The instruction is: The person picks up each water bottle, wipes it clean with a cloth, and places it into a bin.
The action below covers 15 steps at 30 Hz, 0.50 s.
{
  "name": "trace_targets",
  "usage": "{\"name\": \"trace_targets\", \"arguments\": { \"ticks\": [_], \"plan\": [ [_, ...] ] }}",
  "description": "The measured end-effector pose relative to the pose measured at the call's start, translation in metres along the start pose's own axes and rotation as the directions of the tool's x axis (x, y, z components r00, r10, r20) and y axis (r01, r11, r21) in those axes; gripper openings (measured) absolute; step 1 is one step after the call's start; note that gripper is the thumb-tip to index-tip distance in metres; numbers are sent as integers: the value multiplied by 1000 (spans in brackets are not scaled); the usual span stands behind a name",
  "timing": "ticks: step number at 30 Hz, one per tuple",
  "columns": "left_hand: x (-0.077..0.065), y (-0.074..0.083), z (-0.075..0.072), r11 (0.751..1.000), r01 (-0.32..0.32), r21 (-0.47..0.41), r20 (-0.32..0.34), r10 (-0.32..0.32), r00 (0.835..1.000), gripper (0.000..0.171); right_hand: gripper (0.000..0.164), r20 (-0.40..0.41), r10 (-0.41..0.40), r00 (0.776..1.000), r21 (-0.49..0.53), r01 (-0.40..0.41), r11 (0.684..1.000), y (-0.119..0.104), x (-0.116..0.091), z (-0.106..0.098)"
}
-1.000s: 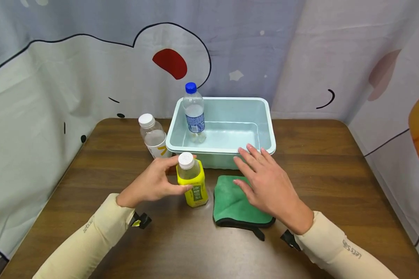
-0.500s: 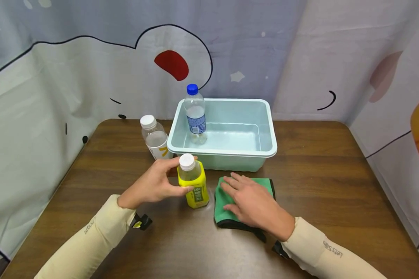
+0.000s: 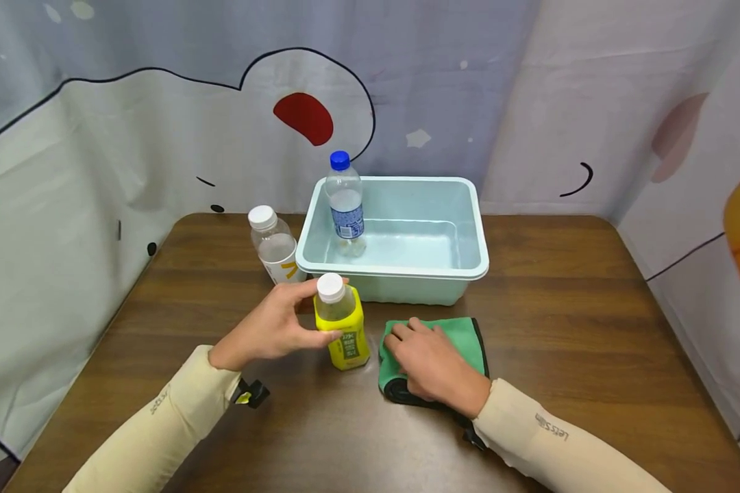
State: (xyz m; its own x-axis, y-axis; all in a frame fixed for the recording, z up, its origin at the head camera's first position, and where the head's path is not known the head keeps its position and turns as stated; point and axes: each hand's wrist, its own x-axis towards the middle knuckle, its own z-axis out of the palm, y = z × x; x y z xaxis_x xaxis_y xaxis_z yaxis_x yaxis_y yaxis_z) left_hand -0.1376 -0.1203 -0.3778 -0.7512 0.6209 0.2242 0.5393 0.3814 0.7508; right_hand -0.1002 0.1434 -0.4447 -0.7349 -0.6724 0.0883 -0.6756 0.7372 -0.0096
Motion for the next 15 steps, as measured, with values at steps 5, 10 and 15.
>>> {"name": "trace_targets", "arguments": {
  "ticks": [5, 10, 15],
  "plan": [
    [0, 1, 0, 1000, 10, 13, -4, -10, 1000, 54, 36, -41, -19, 999, 7, 19, 1000, 0, -1, 5],
    [0, 1, -1, 1000, 14, 15, -2, -14, 1000, 54, 37, -127, -20, 992, 146, 39, 989, 5, -3, 7],
    [0, 1, 0, 1000, -8, 18, -8, 8, 1000, 53, 40, -240, 35, 970, 387, 63, 920, 11, -5, 5]
  ]
}}
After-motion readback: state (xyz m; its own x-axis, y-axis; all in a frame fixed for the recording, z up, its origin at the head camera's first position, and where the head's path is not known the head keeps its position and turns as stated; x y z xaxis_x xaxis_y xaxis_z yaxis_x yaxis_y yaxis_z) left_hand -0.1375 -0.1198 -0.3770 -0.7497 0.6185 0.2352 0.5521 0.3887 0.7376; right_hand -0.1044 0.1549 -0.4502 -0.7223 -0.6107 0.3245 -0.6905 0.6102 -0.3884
